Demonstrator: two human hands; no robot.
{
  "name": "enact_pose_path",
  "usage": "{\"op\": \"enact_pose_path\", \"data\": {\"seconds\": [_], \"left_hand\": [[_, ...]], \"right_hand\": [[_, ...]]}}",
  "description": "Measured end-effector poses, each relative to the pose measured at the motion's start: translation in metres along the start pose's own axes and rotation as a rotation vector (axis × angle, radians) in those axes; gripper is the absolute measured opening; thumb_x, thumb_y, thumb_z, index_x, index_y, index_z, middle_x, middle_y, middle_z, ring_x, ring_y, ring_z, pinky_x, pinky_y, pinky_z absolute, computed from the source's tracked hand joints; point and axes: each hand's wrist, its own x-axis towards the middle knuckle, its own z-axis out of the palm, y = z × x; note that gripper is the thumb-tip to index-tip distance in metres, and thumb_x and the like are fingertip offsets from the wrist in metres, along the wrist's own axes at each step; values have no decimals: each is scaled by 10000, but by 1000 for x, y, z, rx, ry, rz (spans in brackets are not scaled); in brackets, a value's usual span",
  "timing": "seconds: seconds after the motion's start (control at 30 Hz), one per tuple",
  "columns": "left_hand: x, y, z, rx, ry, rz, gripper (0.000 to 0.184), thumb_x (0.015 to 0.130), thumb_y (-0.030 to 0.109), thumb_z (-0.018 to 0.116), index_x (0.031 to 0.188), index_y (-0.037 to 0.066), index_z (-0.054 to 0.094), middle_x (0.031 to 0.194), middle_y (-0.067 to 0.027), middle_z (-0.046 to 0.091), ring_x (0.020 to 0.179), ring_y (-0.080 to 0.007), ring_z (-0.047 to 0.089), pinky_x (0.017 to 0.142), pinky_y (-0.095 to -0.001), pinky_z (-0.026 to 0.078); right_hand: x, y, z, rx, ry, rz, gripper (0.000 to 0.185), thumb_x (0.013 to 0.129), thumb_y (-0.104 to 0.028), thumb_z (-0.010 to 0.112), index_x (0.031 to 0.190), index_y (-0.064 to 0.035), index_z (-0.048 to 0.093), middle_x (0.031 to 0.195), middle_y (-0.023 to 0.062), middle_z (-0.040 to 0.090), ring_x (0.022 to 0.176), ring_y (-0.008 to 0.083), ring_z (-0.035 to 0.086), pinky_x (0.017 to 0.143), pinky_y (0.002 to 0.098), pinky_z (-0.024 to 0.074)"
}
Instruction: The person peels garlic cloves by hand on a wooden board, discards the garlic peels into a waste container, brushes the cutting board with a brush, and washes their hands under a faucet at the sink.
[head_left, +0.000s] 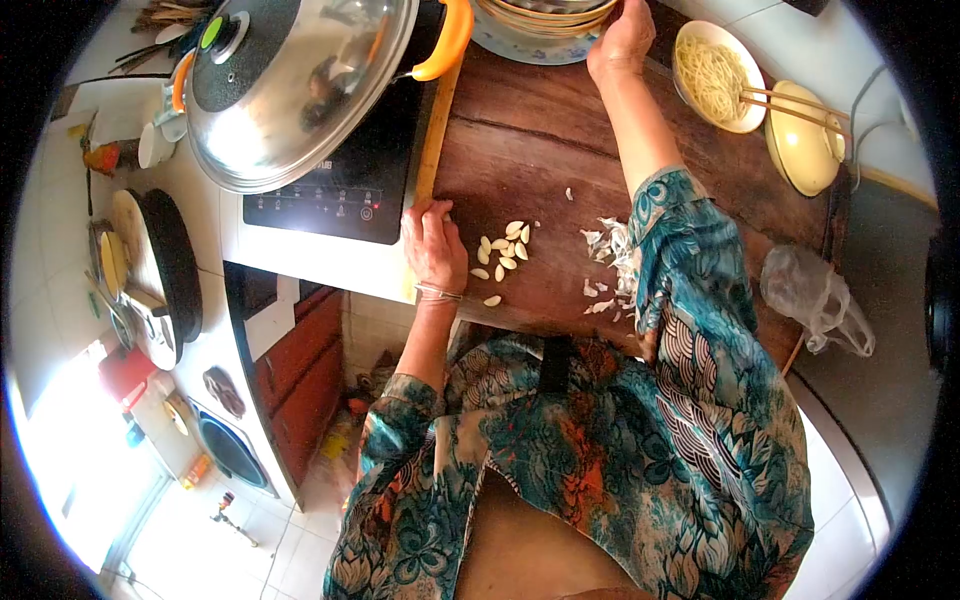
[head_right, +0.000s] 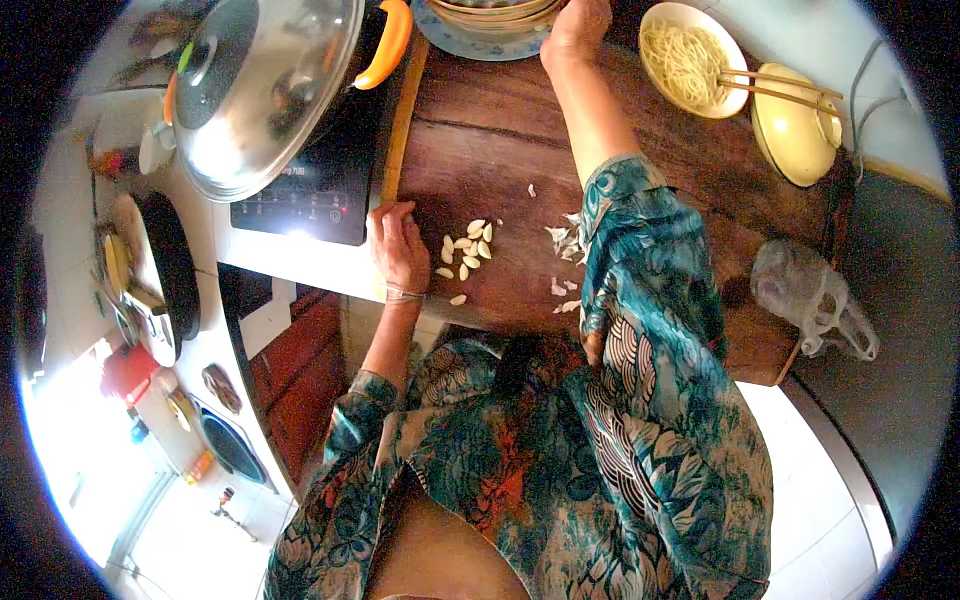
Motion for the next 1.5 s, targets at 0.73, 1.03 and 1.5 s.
{"op": "enact_pose_path", "data": {"seconds": [0.73, 1.03, 1.5], "left_hand": [[-3, 1, 1, -10, -12, -16, 171, 783, -12, 505, 935, 49, 556, 943, -147, 517, 863, -333, 520, 754, -416, 426], [-3, -6, 0, -45, 0, -2, 196, 751, -3, 527, 935, 56, 559, 916, -149, 505, 870, -345, 501, 761, -417, 419], [-79, 56, -57, -99, -408, -239, 644, 660, 15, 655, 1241, 23, 376, 1104, -192, 425, 1009, -368, 467, 861, -401, 432]], "right_hand": [[-57, -48, -33, -1453, -359, -408, 300, 819, -110, 507, 1117, -76, 504, 966, 213, 599, 877, 318, 596, 750, 383, 467], [-169, -37, -83, -1188, -1136, 44, 261, 859, -99, 511, 1119, -68, 511, 953, 113, 591, 875, 229, 602, 777, 332, 520], [-225, -18, -82, -1372, -1359, -289, 443, 699, 46, 538, 1136, 45, 466, 1077, 199, 466, 1022, 373, 463, 878, 407, 424]]}}
